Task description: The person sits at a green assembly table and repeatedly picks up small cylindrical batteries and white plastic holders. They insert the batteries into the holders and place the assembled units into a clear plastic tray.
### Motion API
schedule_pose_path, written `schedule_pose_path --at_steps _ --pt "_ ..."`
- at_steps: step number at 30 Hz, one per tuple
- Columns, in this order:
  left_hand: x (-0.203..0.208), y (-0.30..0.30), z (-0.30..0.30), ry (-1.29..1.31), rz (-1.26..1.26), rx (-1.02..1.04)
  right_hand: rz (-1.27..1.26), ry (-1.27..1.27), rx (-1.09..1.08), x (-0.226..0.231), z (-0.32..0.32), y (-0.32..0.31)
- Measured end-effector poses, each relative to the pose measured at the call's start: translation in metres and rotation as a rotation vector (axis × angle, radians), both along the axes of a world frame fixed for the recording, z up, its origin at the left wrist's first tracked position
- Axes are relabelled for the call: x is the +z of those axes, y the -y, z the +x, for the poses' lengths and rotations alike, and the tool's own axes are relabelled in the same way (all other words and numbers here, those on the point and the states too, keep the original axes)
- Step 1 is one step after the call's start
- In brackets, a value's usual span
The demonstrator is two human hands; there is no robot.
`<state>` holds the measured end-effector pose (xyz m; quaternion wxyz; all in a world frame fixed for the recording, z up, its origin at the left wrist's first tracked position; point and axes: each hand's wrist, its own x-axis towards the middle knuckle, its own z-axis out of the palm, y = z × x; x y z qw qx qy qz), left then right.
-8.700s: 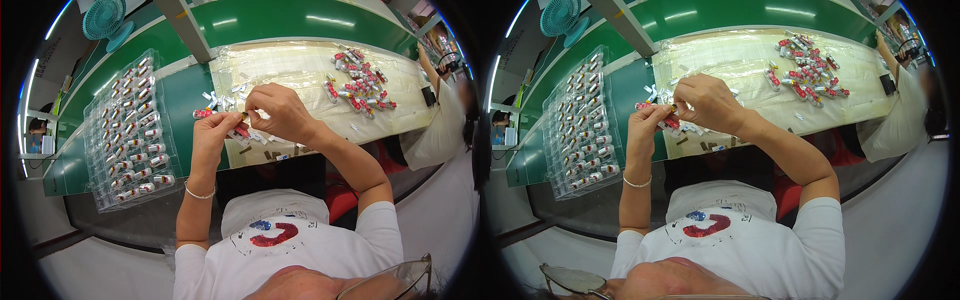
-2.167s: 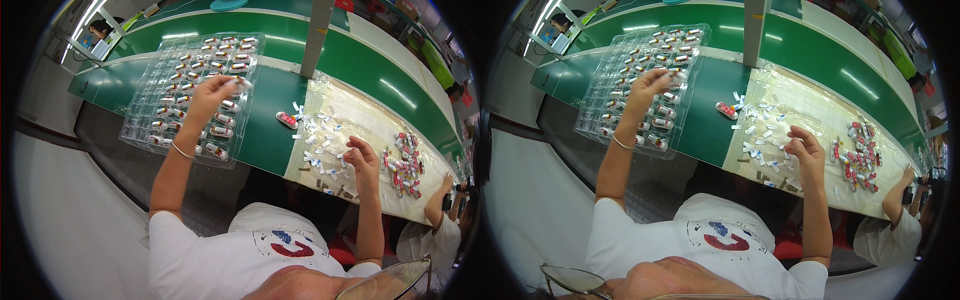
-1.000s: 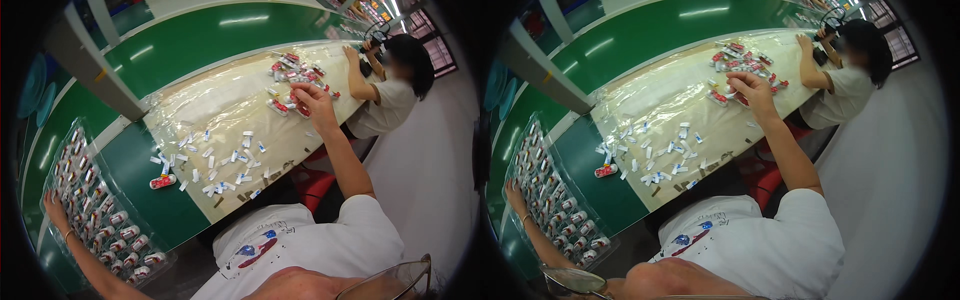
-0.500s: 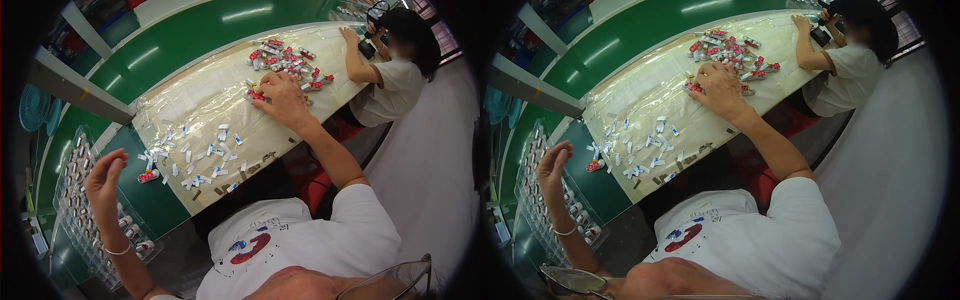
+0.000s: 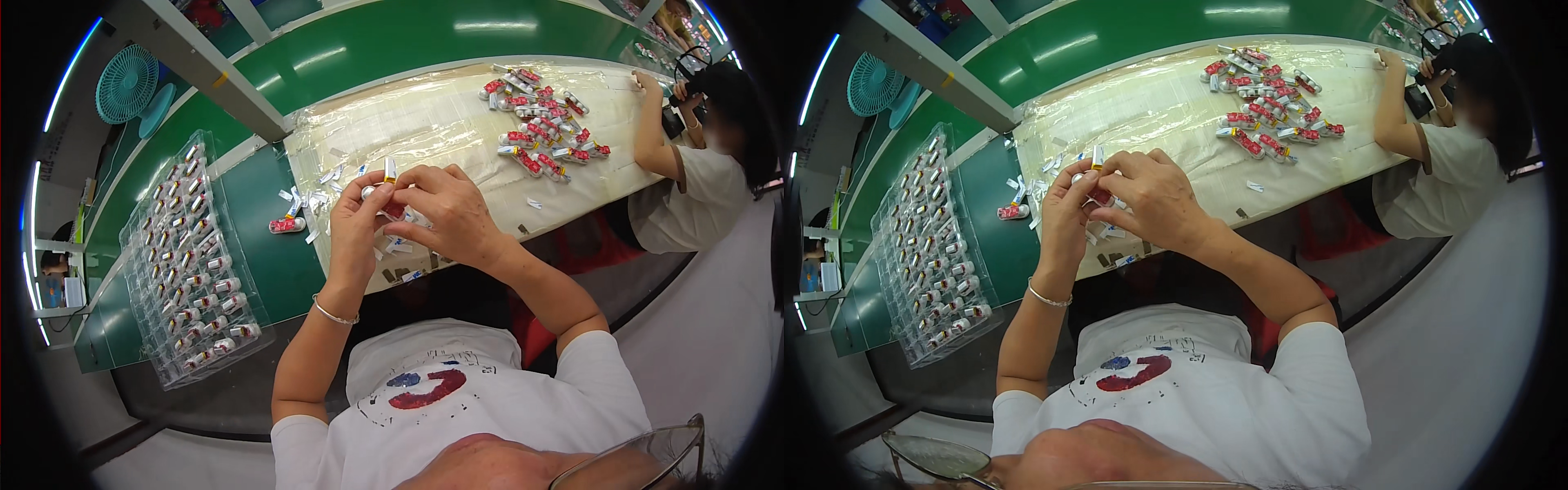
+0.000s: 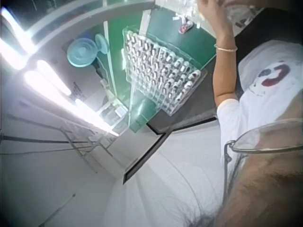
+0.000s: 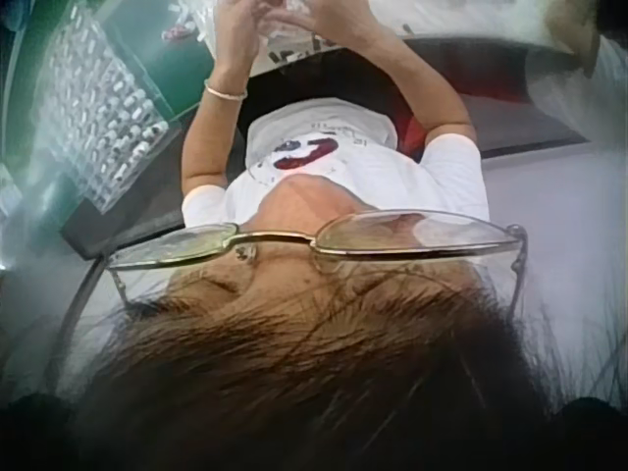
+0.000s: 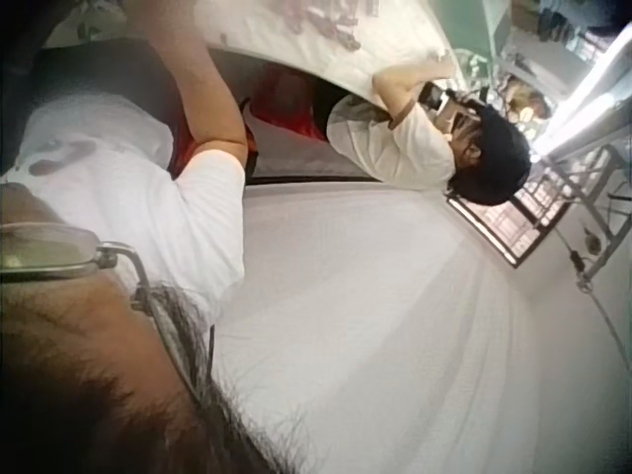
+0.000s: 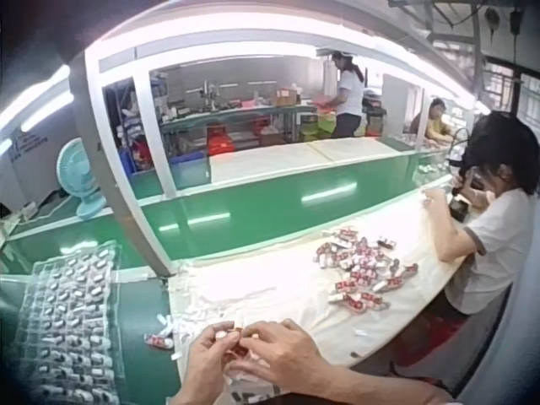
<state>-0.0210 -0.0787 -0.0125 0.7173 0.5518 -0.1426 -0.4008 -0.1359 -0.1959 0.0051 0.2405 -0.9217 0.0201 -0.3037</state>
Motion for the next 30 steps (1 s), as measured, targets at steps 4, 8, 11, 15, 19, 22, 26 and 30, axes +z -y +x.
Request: schedule_pose_path --at_steps 4,8,11,15,19,22,26,30 --pt "-0.005 -0.017 0.013 -0.137 -0.072 -0.058 0.034 0.158 0.040 0.004 0.005 0.010" --pt "0.004 -0.031 0.014 -0.139 -0.005 -0.071 -0.108 0.096 0.173 0.012 0.015 0.016" --pt "0.004 -0.038 0.018 -0.124 0.038 -0.027 -0.170 -0.003 0.196 0.014 0.018 0.011" --pt "0.002 -0.043 0.018 -0.136 0.073 0.004 -0.311 0.002 0.194 0.018 0.026 0.004" --pt "0.001 -0.043 0.017 -0.155 0.056 0.062 -0.340 -0.078 0.170 0.020 0.027 -0.002" --pt "0.000 -0.043 0.016 -0.120 0.060 0.083 -0.297 -0.091 0.161 0.017 0.027 -0.005" --pt "-0.003 -0.043 0.013 -0.065 0.063 0.113 -0.273 -0.069 0.162 0.014 0.029 -0.006" --pt "-0.007 -0.040 0.011 -0.039 0.045 0.152 -0.266 -0.053 0.137 0.012 0.028 -0.007"
